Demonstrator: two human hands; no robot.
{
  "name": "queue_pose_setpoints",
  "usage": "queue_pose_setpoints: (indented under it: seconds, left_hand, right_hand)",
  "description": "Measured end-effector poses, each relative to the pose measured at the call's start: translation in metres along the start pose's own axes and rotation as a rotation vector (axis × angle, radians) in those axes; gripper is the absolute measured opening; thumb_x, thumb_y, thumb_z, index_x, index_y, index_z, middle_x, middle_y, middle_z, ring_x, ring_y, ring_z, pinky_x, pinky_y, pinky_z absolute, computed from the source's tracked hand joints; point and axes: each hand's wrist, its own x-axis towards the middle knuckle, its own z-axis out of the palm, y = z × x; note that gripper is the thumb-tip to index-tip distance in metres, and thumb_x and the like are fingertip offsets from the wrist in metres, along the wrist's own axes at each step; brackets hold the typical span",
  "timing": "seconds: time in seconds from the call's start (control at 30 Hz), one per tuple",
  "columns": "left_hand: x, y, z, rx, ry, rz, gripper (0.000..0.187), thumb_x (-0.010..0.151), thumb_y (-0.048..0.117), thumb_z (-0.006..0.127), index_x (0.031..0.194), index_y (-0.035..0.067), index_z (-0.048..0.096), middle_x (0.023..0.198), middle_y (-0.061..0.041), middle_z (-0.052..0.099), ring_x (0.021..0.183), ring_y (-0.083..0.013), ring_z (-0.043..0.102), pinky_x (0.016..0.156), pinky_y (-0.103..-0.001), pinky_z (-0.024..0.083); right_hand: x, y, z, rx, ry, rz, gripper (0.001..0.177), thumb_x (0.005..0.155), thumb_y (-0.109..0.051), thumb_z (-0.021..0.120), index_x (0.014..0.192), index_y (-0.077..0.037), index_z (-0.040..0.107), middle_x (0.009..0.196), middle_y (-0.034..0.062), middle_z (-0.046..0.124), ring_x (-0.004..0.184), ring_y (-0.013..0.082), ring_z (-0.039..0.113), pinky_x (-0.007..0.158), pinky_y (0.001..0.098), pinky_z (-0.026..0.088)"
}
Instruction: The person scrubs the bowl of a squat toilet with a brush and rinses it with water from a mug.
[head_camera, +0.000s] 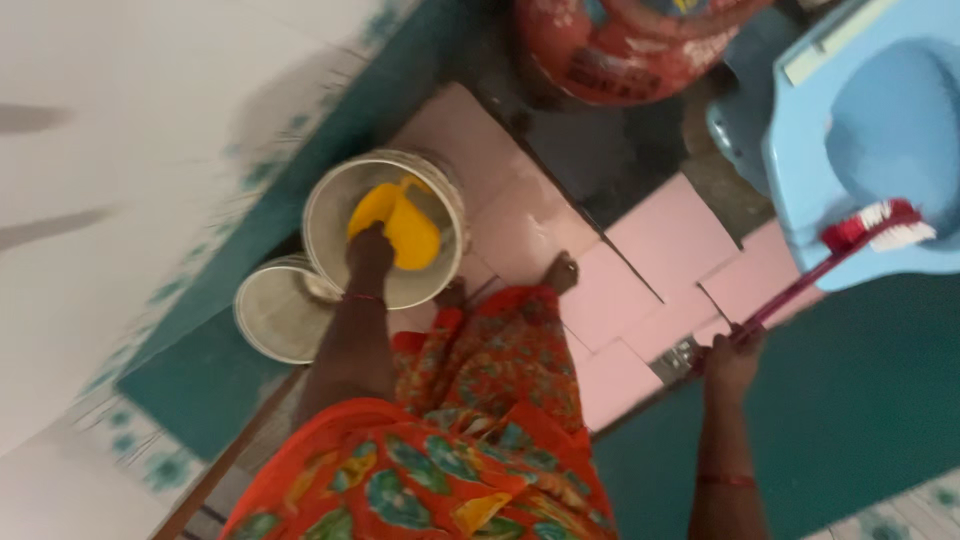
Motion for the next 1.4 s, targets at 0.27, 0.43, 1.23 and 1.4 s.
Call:
queue_pose_setpoints:
  seconds: [0.27, 0.43, 1.23, 1.4]
  left_hand:
    - [0.068, -0.016, 0.102, -0.398, 0.016, 0.129, 0.051, 0.084, 0.031, 0.077, 0.121, 0.002, 0.058, 0.106, -0.029, 0.069, 0.101, -0.049, 0.065, 0.084, -0.054, 0.052]
    - [0.1, -0.04, 0.136, -0.387, 0.043, 0.073, 0.038, 0.092, 0.03, 0.073, 0.117, 0.004, 0.061, 0.108, -0.025, 0.071, 0.104, -0.0471, 0.066, 0.087, -0.054, 0.051]
    - [0.101, 0.005, 0.2, -0.12, -0.057, 0.171, 0.033, 0.085, 0.031, 0.067, 0.109, 0.009, 0.073, 0.104, -0.019, 0.075, 0.1, -0.0436, 0.069, 0.087, -0.055, 0.054]
    - [0.036, -0.017, 0.127, -0.13, 0.055, 0.217, 0.052, 0.085, 0.037, 0.071, 0.124, 0.004, 0.067, 0.115, -0.025, 0.071, 0.108, -0.045, 0.066, 0.095, -0.055, 0.05]
  right_hand:
    - [-0.017, -0.005, 0.034, 0.304, -0.026, 0.055, 0.036, 0.111, -0.002, 0.048, 0.145, -0.002, 0.035, 0.088, 0.021, 0.049, 0.057, 0.0229, 0.056, 0.046, 0.0349, 0.046]
    - [-0.01, 0.022, 0.04, 0.284, 0.022, -0.128, 0.044, 0.112, 0.007, 0.046, 0.154, -0.005, 0.036, 0.111, 0.013, 0.054, 0.072, 0.0182, 0.059, 0.058, 0.0323, 0.051]
    - [0.005, 0.037, 0.028, 0.216, 0.05, -0.046, 0.044, 0.12, -0.022, 0.062, 0.149, -0.009, 0.031, 0.091, 0.0068, 0.053, 0.062, 0.0162, 0.057, 0.048, 0.0309, 0.048]
    - [-0.006, 0.025, 0.025, -0.085, 0.106, -0.114, 0.039, 0.116, -0.027, 0.063, 0.14, -0.006, 0.041, 0.092, 0.0084, 0.057, 0.069, 0.0167, 0.056, 0.058, 0.0347, 0.047]
